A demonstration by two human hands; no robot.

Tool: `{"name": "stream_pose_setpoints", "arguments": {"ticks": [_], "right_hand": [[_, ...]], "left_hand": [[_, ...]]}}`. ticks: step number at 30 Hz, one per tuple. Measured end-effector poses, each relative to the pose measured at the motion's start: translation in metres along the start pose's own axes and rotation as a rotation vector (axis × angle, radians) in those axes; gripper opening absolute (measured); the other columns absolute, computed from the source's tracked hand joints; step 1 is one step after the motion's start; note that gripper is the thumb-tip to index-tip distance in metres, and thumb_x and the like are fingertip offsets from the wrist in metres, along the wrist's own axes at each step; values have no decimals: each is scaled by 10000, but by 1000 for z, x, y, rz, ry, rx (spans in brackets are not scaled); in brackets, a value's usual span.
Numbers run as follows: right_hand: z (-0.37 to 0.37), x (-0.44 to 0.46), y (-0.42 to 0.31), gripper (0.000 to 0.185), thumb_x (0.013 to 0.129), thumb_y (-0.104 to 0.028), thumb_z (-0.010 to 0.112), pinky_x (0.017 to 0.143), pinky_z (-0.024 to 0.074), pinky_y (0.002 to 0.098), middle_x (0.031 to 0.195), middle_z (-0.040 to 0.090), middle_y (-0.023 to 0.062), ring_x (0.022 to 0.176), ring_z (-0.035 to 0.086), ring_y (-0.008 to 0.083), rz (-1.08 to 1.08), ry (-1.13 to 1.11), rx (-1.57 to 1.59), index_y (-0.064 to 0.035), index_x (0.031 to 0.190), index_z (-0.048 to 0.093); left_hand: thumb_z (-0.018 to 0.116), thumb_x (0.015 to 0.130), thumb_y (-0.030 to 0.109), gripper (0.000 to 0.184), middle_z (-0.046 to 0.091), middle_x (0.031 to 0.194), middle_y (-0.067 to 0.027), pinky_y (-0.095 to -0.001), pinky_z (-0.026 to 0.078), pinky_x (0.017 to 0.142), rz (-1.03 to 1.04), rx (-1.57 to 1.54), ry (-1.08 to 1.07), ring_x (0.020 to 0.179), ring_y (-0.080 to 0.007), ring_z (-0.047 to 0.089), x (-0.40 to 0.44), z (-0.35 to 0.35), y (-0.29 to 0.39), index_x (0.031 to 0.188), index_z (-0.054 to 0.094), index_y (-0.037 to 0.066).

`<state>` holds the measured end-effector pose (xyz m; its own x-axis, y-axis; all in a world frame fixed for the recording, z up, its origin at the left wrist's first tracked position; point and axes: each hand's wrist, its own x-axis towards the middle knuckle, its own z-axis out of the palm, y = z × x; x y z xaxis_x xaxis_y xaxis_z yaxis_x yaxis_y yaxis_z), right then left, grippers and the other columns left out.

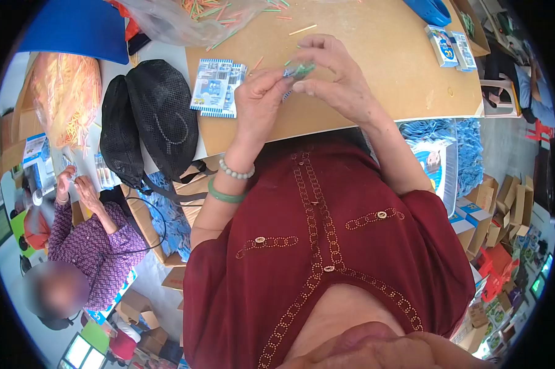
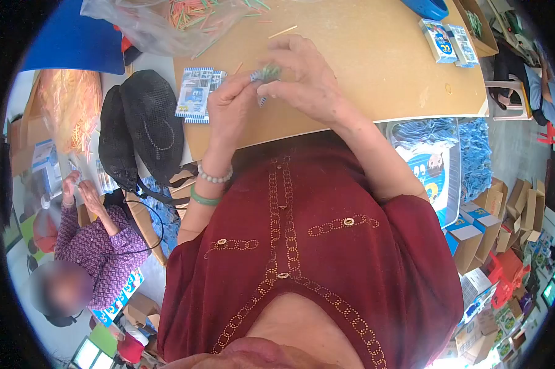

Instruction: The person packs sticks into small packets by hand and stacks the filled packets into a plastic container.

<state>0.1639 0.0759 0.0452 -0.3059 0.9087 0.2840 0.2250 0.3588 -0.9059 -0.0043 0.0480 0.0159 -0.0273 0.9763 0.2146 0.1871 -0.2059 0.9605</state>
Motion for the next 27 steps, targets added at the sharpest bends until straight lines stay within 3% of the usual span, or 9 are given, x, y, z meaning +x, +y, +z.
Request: {"name": "stream_pose_setpoints", "arguments": {"ticks": [2, 5, 10, 13, 17, 18, 21, 25, 27], "right_hand": [[2, 1, 0, 240, 781, -118, 687, 910, 411, 320, 1158, 555, 67, 1132, 492, 191, 6, 26, 87, -40, 1008, 667], [4, 3, 14, 290, 808, -126, 667, 913, 414, 309, 1132, 561, 82, 1136, 494, 200, -174, -101, -103, -41, 1084, 634], [14, -1, 5, 330, 823, -121, 651, 873, 434, 289, 1104, 557, 71, 1098, 504, 165, -260, -15, -303, -27, 1133, 587], [-3, -2, 4, 339, 816, -76, 639, 843, 440, 268, 1099, 546, 68, 1051, 508, 131, 193, -68, 319, -12, 1139, 560], [7, -8, 31, 294, 803, -106, 662, 771, 475, 258, 967, 593, 27, 929, 544, 108, 368, -101, 272, -50, 1087, 608], [5, -8, 30, 294, 803, -106, 662, 771, 475, 258, 967, 593, 27, 929, 544, 108, 363, -91, 269, -50, 1087, 608], [-3, -10, 19, 382, 804, -24, 630, 810, 447, 237, 948, 591, 14, 915, 549, 93, 362, -166, 235, -11, 1174, 538], [-2, -17, 24, 351, 817, -33, 624, 755, 456, 220, 903, 613, -10, 862, 565, 82, 188, -73, 478, -20, 1164, 574], [-6, -22, 27, 337, 820, -37, 624, 753, 459, 222, 914, 620, -10, 860, 569, 81, 207, -37, 494, -25, 1155, 589]], "left_hand": [[648, 839, 47, 95, 669, 834, -33, -234, 452, 626, -61, -112, 23, 704, -103, 571, -1, -3, -3, 908, 690, -3], [599, 896, 67, 132, 656, 884, 16, -209, 446, 656, -214, -329, -35, 769, -50, 546, -2, -7, -5, 949, 686, -16], [565, 924, 85, 160, 646, 887, 23, -202, 445, 665, -230, -455, -69, 788, -38, 536, -1, -6, -6, 982, 677, -13], [555, 930, 97, 170, 641, 908, 14, -192, 444, 677, -283, -630, 5, 779, -36, 537, 3, -7, 0, 1008, 671, 0], [588, 905, 86, 141, 634, 910, 17, -202, 455, 720, -299, -703, -76, 819, -42, 549, 2, 4, 5, 974, 681, 7], [588, 905, 86, 141, 634, 910, 17, -202, 455, 720, -293, -705, -85, 819, -42, 549, 3, 4, 7, 974, 681, 7], [631, 860, 61, 113, 618, 921, 2, -229, 462, 743, -376, -294, -114, 833, -66, 555, 8, 0, 15, 942, 694, 16], [668, 811, 31, 124, 604, 904, -19, -244, 454, 729, -130, -408, -85, 833, -98, 556, 12, 13, 17, 928, 707, 20], [671, 803, 29, 125, 604, 912, -29, -248, 453, 726, -112, -385, -100, 827, -107, 558, 16, 24, 23, 923, 708, 19]]}}
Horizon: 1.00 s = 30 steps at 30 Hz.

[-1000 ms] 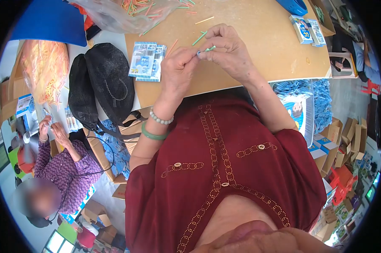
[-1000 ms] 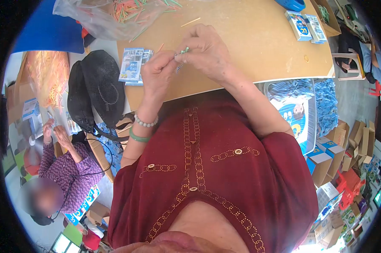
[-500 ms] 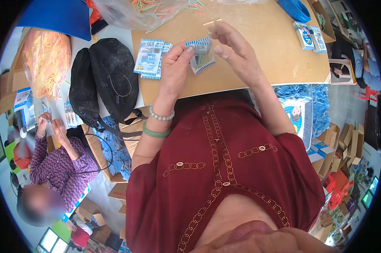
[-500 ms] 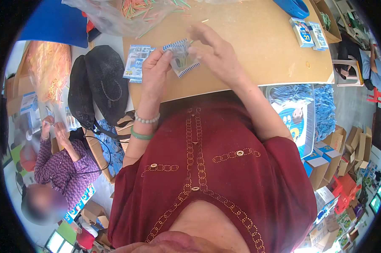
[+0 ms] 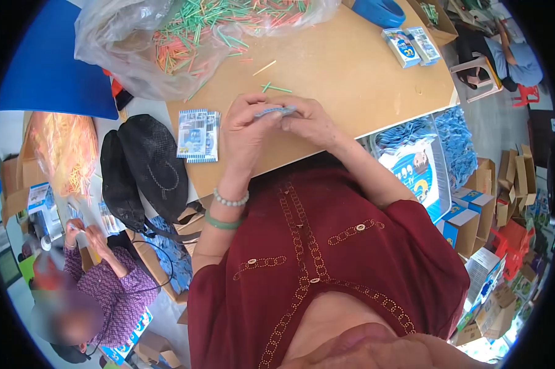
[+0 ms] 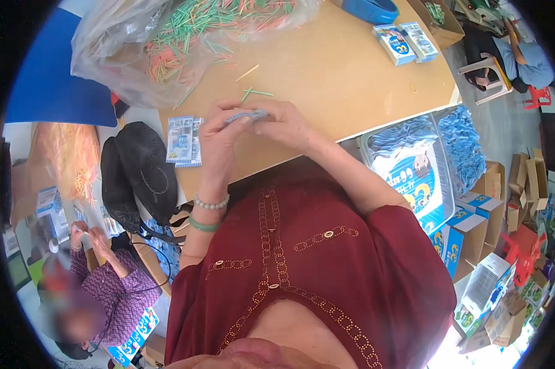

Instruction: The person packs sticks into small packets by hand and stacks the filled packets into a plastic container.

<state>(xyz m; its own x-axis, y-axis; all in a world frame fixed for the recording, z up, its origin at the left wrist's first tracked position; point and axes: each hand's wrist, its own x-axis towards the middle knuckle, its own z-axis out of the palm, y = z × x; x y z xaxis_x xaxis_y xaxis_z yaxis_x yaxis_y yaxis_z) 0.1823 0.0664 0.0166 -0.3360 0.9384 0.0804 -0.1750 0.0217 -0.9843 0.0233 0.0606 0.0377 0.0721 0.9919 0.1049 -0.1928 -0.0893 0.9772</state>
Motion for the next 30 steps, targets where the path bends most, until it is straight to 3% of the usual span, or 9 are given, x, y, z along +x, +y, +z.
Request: {"name": "stream_pose_setpoints", "arguments": {"ticks": [9, 12, 14, 16, 17, 20, 22, 26, 30], "right_hand": [[-49, -10, -17, 251, 820, -90, 649, 725, 474, 226, 912, 662, -3, 791, 589, 64, 190, 77, -126, -33, 1065, 646], [-112, -15, -37, 254, 822, -91, 626, 732, 482, 245, 899, 658, 5, 790, 588, 73, 292, 63, -336, -23, 1067, 646], [-152, -12, -41, 273, 817, -97, 623, 736, 480, 245, 885, 656, 4, 783, 583, 68, 331, 52, -370, -22, 1078, 641], [-183, -3, -46, 280, 823, -119, 627, 751, 494, 267, 943, 676, 54, 819, 633, 142, 532, 30, -759, -14, 1083, 632], [-182, 5, -47, 280, 823, -119, 627, 751, 494, 267, 943, 676, 54, 819, 633, 142, 518, 44, -770, -14, 1083, 632], [-154, 34, -45, 291, 831, -144, 616, 816, 486, 331, 1033, 664, 135, 936, 633, 260, -82, 329, -1612, 13, 1076, 624], [-117, 62, -49, 280, 835, -167, 604, 887, 453, 378, 1110, 619, 178, 1048, 573, 332, -33, 260, -1250, 3, 1056, 633], [-58, 143, -30, 222, 813, -149, 584, 844, 468, 407, 991, 638, 164, 961, 587, 343, -259, -12, -1341, -19, 984, 644], [-28, 247, -12, 190, 818, -167, 561, 815, 479, 421, 935, 636, 170, 934, 591, 347, -102, -142, -1597, -45, 945, 635]], "left_hand": [[698, 771, 84, 96, 599, 842, -75, -274, 464, 700, 121, 255, -19, 784, -174, 584, 18, 13, -6, 833, 708, 11], [730, 739, 178, 167, 610, 834, -98, -326, 475, 672, 234, 733, 176, 773, -253, 602, 12, -28, -1, 790, 686, 25], [749, 701, 274, 278, 626, 877, -125, -403, 473, 679, 213, 1502, 338, 812, -315, 600, 3, -63, 10, 823, 647, 45], [753, 686, 337, 383, 616, 864, -122, -432, 459, 680, 107, 1719, 425, 850, -303, 599, -5, -92, 12, 907, 615, 57], [753, 686, 337, 383, 616, 864, -122, -432, 459, 680, 128, 1708, 431, 850, -303, 599, -7, -101, 10, 907, 615, 57], [753, 687, 318, 388, 604, 852, -110, -428, 451, 707, 7, 1733, 413, 874, -299, 593, -5, -109, 5, 935, 599, 62], [738, 708, 294, 327, 593, 832, -101, -421, 442, 710, -11, 1662, 474, 853, -295, 589, -1, -112, 4, 885, 594, 59], [707, 745, 246, 241, 580, 804, -101, -418, 426, 709, 13, 1535, 520, 820, -296, 579, 1, -118, 7, 807, 575, 54], [668, 787, 202, 199, 563, 764, -110, -422, 413, 677, 92, 1468, 518, 756, -307, 566, -1, -123, 7, 745, 546, 51]]}}
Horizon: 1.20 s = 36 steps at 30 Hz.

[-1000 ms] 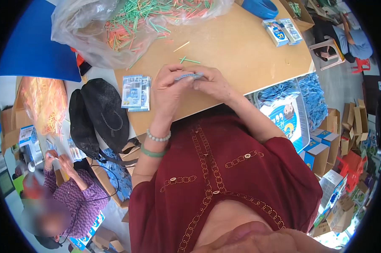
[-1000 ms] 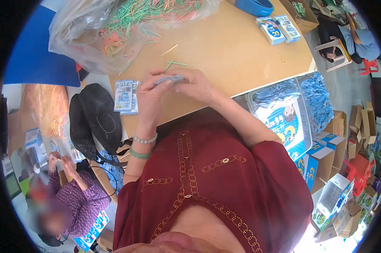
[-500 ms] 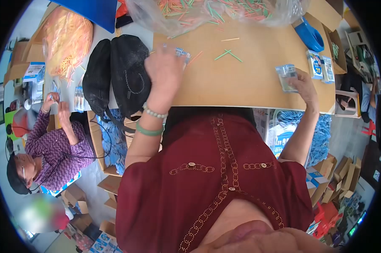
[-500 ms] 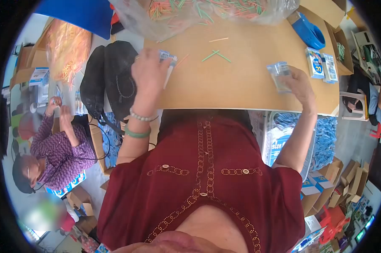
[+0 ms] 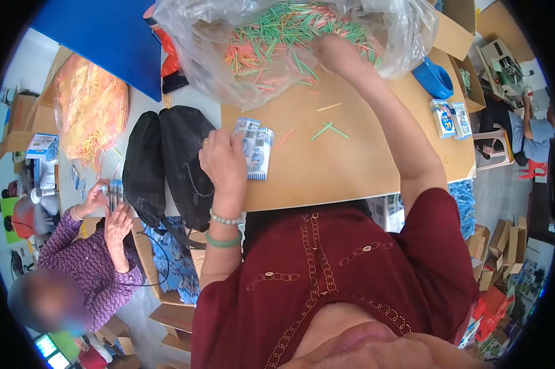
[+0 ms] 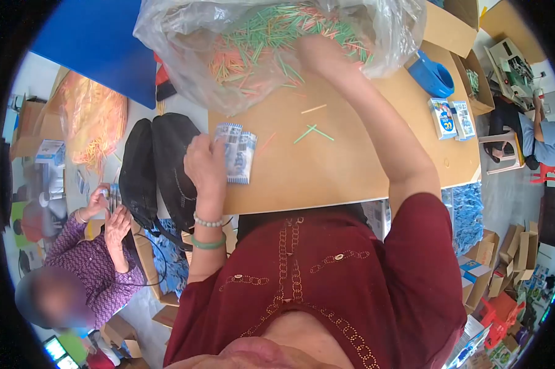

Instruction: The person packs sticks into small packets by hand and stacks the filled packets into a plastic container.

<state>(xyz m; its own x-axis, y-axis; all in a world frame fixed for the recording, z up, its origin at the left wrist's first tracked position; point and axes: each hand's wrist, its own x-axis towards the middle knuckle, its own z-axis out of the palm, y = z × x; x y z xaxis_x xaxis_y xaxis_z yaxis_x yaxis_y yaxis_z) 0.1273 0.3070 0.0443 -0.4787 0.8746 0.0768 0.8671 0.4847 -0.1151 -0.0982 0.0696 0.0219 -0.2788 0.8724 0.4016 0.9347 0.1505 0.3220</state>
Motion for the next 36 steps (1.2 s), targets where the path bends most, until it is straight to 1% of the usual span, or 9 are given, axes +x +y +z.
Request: {"name": "stream_pose_setpoints", "arguments": {"ticks": [4, 7, 10, 13, 20, 28, 32, 35, 36], "right_hand": [[22, 69, -18, 213, 782, -161, 602, 827, 486, 430, 932, 643, 182, 928, 606, 345, 31, 88, 57, -37, 952, 633], [50, 94, -30, 256, 739, -147, 643, 833, 498, 447, 962, 654, 188, 939, 627, 339, -95, 426, -195, -16, 958, 627], [28, 103, -39, 267, 722, -120, 650, 826, 506, 453, 985, 656, 192, 943, 638, 337, -47, 149, -115, -10, 964, 624], [34, 104, -43, 280, 719, -134, 654, 780, 518, 444, 975, 667, 173, 917, 654, 323, 8, 11, -124, -16, 972, 632], [25, 97, -42, 317, 735, -214, 662, 718, 529, 428, 981, 682, 130, 885, 671, 311, 88, -34, -247, -57, 1010, 650], [-10, 72, 4, 373, 814, -202, 488, 934, 445, 381, 1102, 624, 212, 1103, 570, 319, 174, 162, -288, -76, 1152, 581], [-5, 60, 36, 353, 831, -224, 518, 951, 398, 332, 1080, 639, 171, 1076, 565, 265, 173, 276, -75, -61, 1134, 591], [15, 64, 70, 302, 861, -251, 542, 872, 409, 318, 958, 644, 93, 925, 571, 190, 142, 371, 769, -35, 1062, 606], [11, 55, 71, 302, 861, -251, 542, 872, 409, 318, 958, 644, 93, 925, 571, 190, 149, 378, 771, -35, 1062, 606]], "left_hand": [[621, 840, 146, 196, 522, 687, -122, -398, 409, 599, 3, -146, 0, 654, -296, 549, 2, -5, 1, 708, 535, 30], [585, 872, 107, 174, 530, 669, -112, -360, 420, 564, -23, -335, -24, 619, -250, 556, 4, -7, 2, 727, 552, 17], [547, 898, 71, 133, 580, 694, -85, -311, 442, 559, -63, -581, -64, 627, -174, 582, 4, -8, 5, 786, 587, 11], [528, 910, 34, 73, 641, 824, -31, -226, 481, 602, -601, -1395, -319, 685, -82, 598, 6, -10, 15, 925, 593, 5], [516, 913, 19, 94, 650, 884, -13, -192, 486, 616, -529, -1440, -424, 711, -30, 583, -6, 1, 13, 965, 592, 4], [516, 907, 12, 126, 657, 900, -22, -207, 498, 634, -528, -1487, -429, 731, -48, 600, -11, -6, 16, 1001, 598, -5], [511, 909, 13, 139, 661, 918, -31, -217, 508, 653, -511, -1541, -442, 749, -60, 612, -14, -11, 28, 1019, 594, -8], [509, 910, 13, 147, 661, 932, -36, -221, 512, 670, -492, -1570, -465, 768, -66, 617, -18, -11, 37, 1030, 591, -9], [509, 910, 13, 152, 661, 939, -36, -220, 512, 680, -485, -1581, -476, 780, -67, 619, -20, -10, 38, 1037, 589, -10]]}}
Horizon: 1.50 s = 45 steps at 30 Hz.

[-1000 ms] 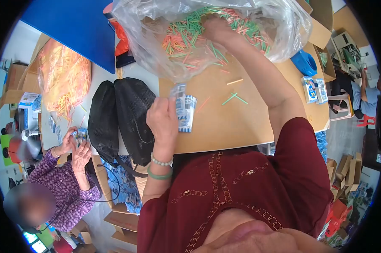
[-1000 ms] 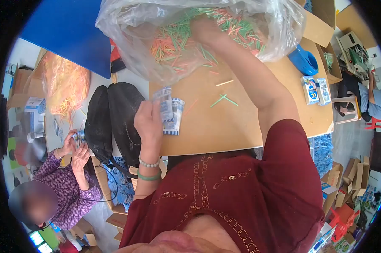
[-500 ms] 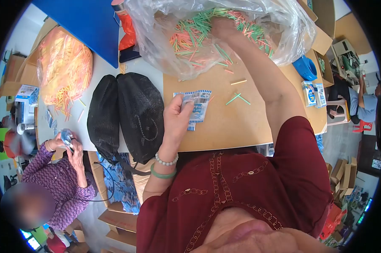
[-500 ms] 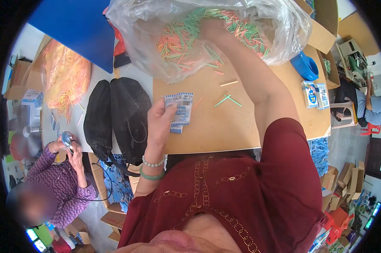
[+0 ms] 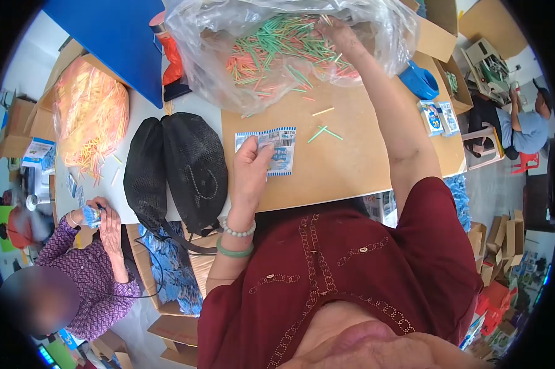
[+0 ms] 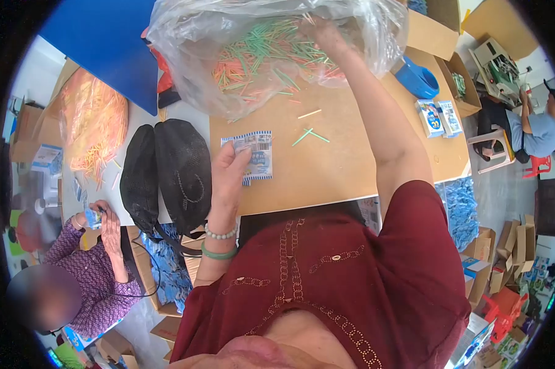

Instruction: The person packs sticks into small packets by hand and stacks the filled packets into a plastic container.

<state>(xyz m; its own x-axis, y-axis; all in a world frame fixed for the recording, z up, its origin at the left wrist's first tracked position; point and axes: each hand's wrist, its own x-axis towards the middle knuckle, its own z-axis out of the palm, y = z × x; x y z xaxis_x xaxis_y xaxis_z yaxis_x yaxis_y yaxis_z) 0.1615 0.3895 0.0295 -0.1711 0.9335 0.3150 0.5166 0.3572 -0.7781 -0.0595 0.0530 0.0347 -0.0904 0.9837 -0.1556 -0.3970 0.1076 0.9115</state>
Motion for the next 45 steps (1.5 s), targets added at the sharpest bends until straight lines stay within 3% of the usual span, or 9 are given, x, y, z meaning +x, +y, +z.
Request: {"name": "stream_pose_setpoints", "arguments": {"ticks": [6, 11, 14, 18, 27, 30, 38, 43, 45], "right_hand": [[-22, -101, -32, 192, 907, -172, 504, 790, 417, 296, 841, 596, 31, 823, 531, 126, 53, -235, 411, -26, 986, 602], [14, -222, -72, 153, 920, -119, 472, 779, 446, 308, 838, 604, 41, 844, 562, 156, 175, -349, 760, -36, 974, 590], [36, -256, -86, 171, 858, -151, 540, 828, 468, 340, 931, 621, 57, 887, 588, 194, 17, -236, 639, -42, 974, 599], [49, -267, -74, 212, 838, -156, 580, 843, 482, 342, 971, 643, 74, 917, 616, 232, -227, -83, 347, -55, 1023, 603], [44, -275, -63, 273, 784, -211, 626, 817, 493, 352, 987, 647, 108, 941, 621, 272, -137, -85, -75, -94, 1030, 605], [41, -275, -66, 267, 782, -215, 618, 775, 496, 370, 960, 645, 107, 916, 622, 281, -219, -78, -131, -89, 1016, 596], [47, -273, -57, 210, 818, -117, 630, 703, 479, 309, 854, 621, 67, 809, 600, 187, -144, -183, -63, -45, 991, 534], [53, -278, -43, 194, 813, -108, 566, 733, 489, 339, 911, 646, 107, 853, 626, 250, -207, -33, 239, -58, 998, 596], [38, -279, -57, 191, 836, -65, 588, 724, 459, 266, 878, 592, 29, 845, 564, 137, -62, -121, 405, -40, 1025, 581]], "left_hand": [[513, 904, 12, 173, 661, 969, -47, -239, 513, 736, -55, -11, -51, 828, -83, 623, -11, 4, 3, 1058, 587, -12], [518, 899, 15, 297, 641, 1090, -70, -268, 480, 848, 237, 74, -101, 988, -121, 596, 3, 19, -3, 1190, 546, -41], [517, 905, 26, 372, 618, 1139, -64, -259, 453, 889, 462, 232, -201, 1035, -121, 568, 15, 50, -8, 1270, 492, -45], [521, 904, 30, 406, 590, 1188, -74, -261, 440, 913, 259, 368, -313, 1045, -129, 559, 32, 66, -29, 1303, 471, -25], [521, 876, -6, 439, 598, 1184, -106, -273, 454, 899, 184, 287, -379, 1047, -161, 575, 37, 62, -40, 1312, 475, 15], [516, 925, 52, 400, 635, 1059, -13, -255, 452, 879, 313, 542, -355, 1004, -84, 560, 40, 65, -47, 1323, 476, 33], [519, 915, 36, 341, 653, 1062, -31, -287, 471, 838, 708, 1037, -353, 953, -147, 612, 40, 60, -41, 1256, 530, 35], [551, 865, 4, 231, 650, 1049, -82, -311, 509, 769, 387, 436, -336, 904, -169, 633, 35, 75, -38, 1091, 601, 3], [548, 872, 6, 201, 645, 1056, -68, -296, 518, 761, 317, 144, -292, 904, -143, 629, 32, 68, -12, 1063, 609, 4]]}}
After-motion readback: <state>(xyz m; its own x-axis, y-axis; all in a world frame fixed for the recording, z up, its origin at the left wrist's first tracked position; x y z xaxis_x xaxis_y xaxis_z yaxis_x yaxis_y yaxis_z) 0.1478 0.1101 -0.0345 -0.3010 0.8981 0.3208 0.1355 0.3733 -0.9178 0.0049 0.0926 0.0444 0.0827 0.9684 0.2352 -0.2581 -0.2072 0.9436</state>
